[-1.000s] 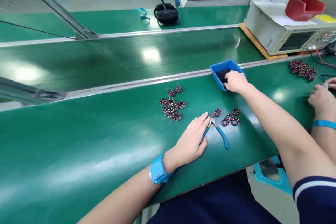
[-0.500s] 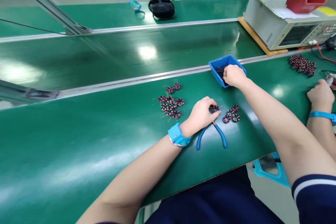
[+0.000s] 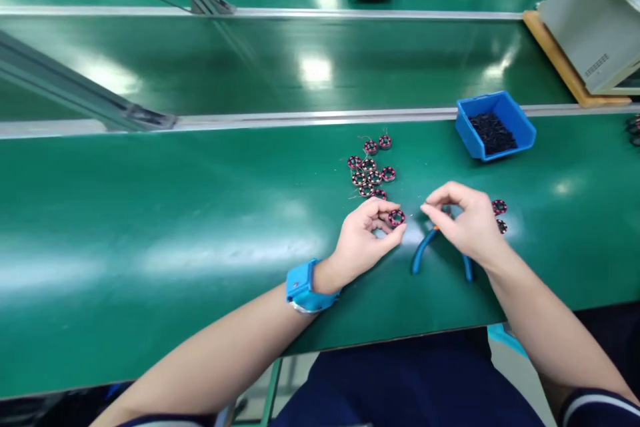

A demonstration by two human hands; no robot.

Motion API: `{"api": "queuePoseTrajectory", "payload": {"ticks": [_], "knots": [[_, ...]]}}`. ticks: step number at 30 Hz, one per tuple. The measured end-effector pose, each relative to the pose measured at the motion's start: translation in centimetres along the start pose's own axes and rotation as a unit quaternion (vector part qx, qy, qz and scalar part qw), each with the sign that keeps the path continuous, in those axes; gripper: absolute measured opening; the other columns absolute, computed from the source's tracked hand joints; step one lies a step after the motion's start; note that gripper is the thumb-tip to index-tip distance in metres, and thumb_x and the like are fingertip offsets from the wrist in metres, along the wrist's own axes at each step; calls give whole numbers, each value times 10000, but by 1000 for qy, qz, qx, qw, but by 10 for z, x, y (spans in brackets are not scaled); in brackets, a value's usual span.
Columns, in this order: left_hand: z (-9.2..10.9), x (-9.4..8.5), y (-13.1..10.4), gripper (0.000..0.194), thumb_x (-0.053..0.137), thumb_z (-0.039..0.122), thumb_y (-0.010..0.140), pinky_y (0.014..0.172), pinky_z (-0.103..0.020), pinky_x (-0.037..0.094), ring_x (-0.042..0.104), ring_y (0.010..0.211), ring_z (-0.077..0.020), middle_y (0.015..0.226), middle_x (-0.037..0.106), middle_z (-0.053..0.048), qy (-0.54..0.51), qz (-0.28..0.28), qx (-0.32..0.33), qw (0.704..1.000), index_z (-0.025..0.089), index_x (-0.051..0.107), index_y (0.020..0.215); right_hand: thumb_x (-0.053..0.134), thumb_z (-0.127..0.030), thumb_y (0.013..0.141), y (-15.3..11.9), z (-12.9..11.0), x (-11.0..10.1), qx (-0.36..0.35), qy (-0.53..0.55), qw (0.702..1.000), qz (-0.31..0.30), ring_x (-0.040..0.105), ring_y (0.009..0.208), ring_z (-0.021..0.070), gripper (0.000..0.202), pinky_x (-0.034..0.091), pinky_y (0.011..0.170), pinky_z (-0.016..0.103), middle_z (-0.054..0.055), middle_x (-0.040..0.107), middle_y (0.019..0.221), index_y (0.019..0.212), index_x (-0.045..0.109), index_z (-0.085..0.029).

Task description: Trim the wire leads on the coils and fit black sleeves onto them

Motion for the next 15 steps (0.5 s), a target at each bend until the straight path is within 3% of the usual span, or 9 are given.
{"api": "queuePoseTrajectory", "payload": {"ticks": [4,9,15], "knots": [[6,1,4,250,713,188,709,600,-194,548,604,693,-93,893,598,-43,9,-4,24,1000,129,640,941,586,-141,838,-15,1,26,-19,-23,998,-58,603,673,146,116,494,609,282,41,661,785,839,693,-185],[10,4,5,249,686,161,731,606,-192,553,592,669,-73,921,574,-40,25,-26,52,998,129,644,975,561,-165,874,-10,15,20,14,13,998,-67,608,712,142,161,480,562,255,60,656,874,910,715,-196],[13,6,5,244,678,142,740,572,-181,555,587,670,-78,910,573,-43,43,-32,72,996,125,651,982,590,-156,860,-11,16,22,36,59,994,-88,598,702,124,144,486,577,238,42,643,840,928,711,-193]]}}
Point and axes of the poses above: each hand's wrist, its own y-axis towards the middle knuckle, its own x-axis out of the palm, z = x × y, the point moved 7 cm from there along y, towards the middle knuckle
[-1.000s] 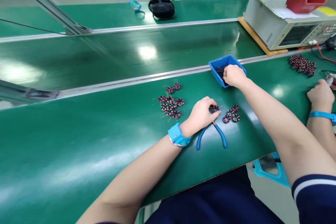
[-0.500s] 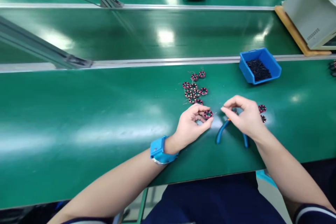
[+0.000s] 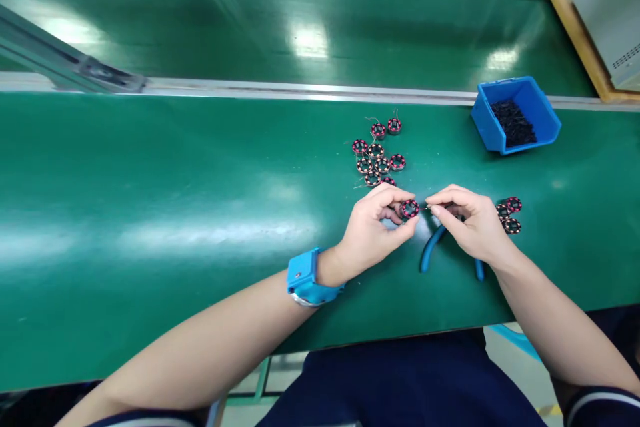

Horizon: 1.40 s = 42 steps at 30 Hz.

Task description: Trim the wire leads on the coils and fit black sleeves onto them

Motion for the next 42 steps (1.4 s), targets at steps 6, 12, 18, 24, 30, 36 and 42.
{"api": "queuePoseTrajectory", "payload": {"ticks": [6,12,18,24,30,36,42], "knots": [[1,0,0,244,678,136,745,582,-182,563,592,676,-79,913,578,-45,2,-1,6,1000,127,653,988,599,-162,852,-1,2,0,9,4,1000,8,606,717,127,105,511,615,249,34,635,818,905,689,-178],[3,0,0,227,686,133,747,583,-186,569,597,699,-90,911,595,-51,10,1,17,1000,123,658,972,596,-158,851,-1,0,0,5,2,1000,12,617,728,128,105,521,632,254,39,642,817,904,686,-163],[4,1,0,205,688,138,761,595,-193,579,610,730,-103,913,605,-55,19,-6,28,999,129,658,963,613,-167,835,-2,1,5,7,-4,1000,14,641,701,135,126,543,652,279,32,682,810,924,701,-188],[1,1,-1,205,714,169,761,617,-193,596,622,724,-94,927,585,-47,2,-10,15,1000,130,645,951,650,-175,803,-4,-2,2,-20,-53,998,11,678,774,166,305,553,664,302,76,705,972,1108,660,-183],[1,1,-2,214,729,153,746,636,-193,606,628,721,-89,920,576,-35,-11,-11,15,1000,137,638,939,584,-143,871,-3,-15,-1,-103,-130,986,-6,642,762,148,134,532,691,282,58,694,879,940,691,-184],[2,4,-2,202,740,167,747,662,-211,614,628,729,-96,887,573,-29,-17,-23,27,999,138,641,920,565,-143,882,-3,-18,4,-130,-161,978,2,631,742,145,120,514,681,275,46,692,844,880,673,-193],[7,5,-5,172,735,174,762,661,-215,615,636,714,-92,863,573,-19,5,-30,50,998,141,648,907,523,-148,889,-4,-20,9,-122,-163,979,-2,642,757,163,150,516,697,298,52,689,833,849,654,-209]]}}
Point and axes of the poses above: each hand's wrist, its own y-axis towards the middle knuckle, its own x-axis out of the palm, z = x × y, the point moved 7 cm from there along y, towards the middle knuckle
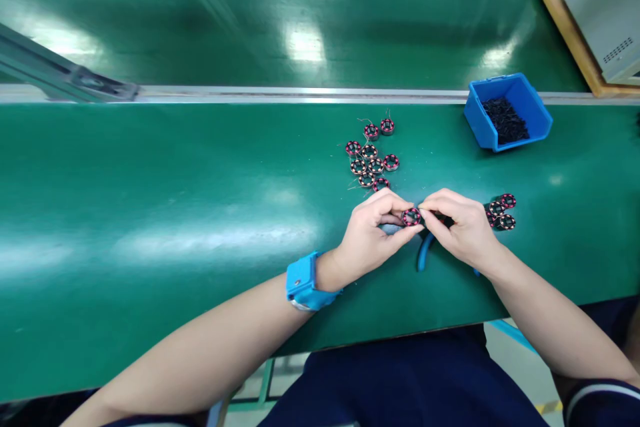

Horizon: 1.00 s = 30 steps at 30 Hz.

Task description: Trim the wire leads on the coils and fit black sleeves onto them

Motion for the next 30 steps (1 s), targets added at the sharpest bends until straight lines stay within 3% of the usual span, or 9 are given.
{"api": "queuePoseTrajectory", "payload": {"ticks": [9,14,20,22,26,28,30], "knots": [[10,-3,1,152,737,205,776,647,-230,592,626,740,-115,832,617,-29,58,15,58,996,154,644,885,517,-164,883,-3,0,1,32,27,999,20,677,814,175,187,548,738,320,65,717,899,878,691,-230],[12,-2,-1,150,733,193,777,642,-234,559,617,738,-119,824,629,-28,88,18,85,992,159,636,887,520,-131,872,-4,-4,1,7,21,999,27,681,813,185,176,548,729,317,98,724,909,878,688,-183],[7,1,0,135,712,239,796,632,-261,516,600,697,-141,769,634,-22,195,-3,106,975,165,612,849,498,-106,867,-7,-9,9,-18,-92,995,-30,658,879,217,200,540,796,368,84,719,961,931,668,-188],[3,0,3,140,688,274,814,686,-306,522,619,755,-181,805,653,-42,276,-17,96,956,172,617,878,515,-135,866,1,-4,-9,-17,-139,990,-4,644,929,235,196,532,837,392,84,712,1002,979,664,-193],[15,-3,7,313,659,306,820,733,-360,527,634,900,-261,1001,646,-122,425,16,116,898,160,597,1090,540,-166,860,35,31,-79,63,-239,961,120,631,970,274,195,510,885,447,132,685,1020,998,677,-153],[31,11,11,358,638,257,817,751,-367,528,626,930,-267,1057,632,-138,417,9,161,895,157,570,1154,593,-174,825,54,63,-101,159,-292,938,92,642,916,300,137,510,858,483,139,684,946,900,703,-141],[43,39,19,357,581,165,813,826,-398,518,609,997,-271,1121,628,-135,360,-64,195,910,171,561,1169,683,-210,765,69,93,-110,232,-321,917,34,633,934,338,120,501,857,518,142,679,874,851,709,-130]]}}
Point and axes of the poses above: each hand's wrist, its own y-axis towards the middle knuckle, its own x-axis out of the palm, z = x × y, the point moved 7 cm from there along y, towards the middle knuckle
